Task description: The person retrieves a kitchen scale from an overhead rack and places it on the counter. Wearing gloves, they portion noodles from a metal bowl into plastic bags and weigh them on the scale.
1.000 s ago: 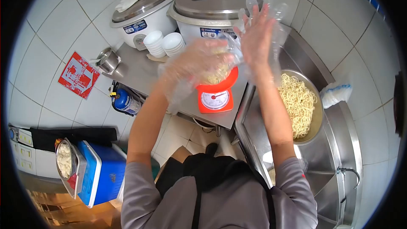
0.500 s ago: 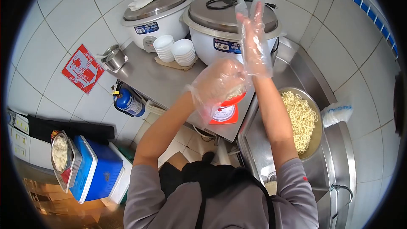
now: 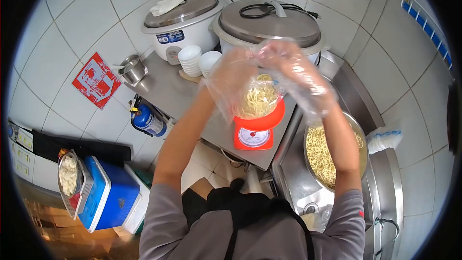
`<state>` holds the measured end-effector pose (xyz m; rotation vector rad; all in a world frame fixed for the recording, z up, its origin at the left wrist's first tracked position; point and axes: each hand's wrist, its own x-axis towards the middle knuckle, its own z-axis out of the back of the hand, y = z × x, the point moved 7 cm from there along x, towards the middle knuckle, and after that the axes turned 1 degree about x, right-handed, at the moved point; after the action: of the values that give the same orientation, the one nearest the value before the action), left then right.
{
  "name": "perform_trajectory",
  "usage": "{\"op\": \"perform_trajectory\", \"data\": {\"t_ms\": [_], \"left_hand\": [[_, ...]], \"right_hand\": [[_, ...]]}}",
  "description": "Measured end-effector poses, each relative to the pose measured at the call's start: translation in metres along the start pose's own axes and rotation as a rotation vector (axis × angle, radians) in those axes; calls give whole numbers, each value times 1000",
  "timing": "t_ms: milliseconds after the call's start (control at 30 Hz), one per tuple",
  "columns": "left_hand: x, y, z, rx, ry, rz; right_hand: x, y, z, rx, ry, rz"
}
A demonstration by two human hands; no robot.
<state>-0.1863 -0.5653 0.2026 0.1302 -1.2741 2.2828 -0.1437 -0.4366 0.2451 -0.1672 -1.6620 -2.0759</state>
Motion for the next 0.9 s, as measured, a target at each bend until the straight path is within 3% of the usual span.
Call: {"op": "perform_trajectory", "data": {"t_ms": [67, 133, 267, 333, 433, 533, 667, 767, 867, 900], "left_hand": [[11, 5, -9, -161, 205, 119], [7, 5, -4, -197, 186, 108], [11, 0, 0, -242, 44, -94], [7, -8, 1, -292, 129, 34], [5, -21, 9, -180, 222, 54], [8, 2, 9, -180, 286, 133], [1, 5, 12, -164, 267, 206], [-8, -1, 13, -338, 253, 205], [-8, -2, 11, -320, 258, 230], [-8, -4, 9, -278, 274, 216]], "right_hand": [[17, -49, -4, -434, 131, -78], [22, -74, -14, -713, 310, -181], [16, -48, -36, -1018, 409, 27], [24, -49, -37, -1145, 327, 62], [39, -21, -20, -1013, 279, 160], [48, 9, 15, -809, -56, 93], [58, 30, 31, -482, -54, -4], [64, 46, 42, -201, -109, -8], [87, 86, 72, -294, -206, 275], [102, 96, 87, -90, -209, 330]]}}
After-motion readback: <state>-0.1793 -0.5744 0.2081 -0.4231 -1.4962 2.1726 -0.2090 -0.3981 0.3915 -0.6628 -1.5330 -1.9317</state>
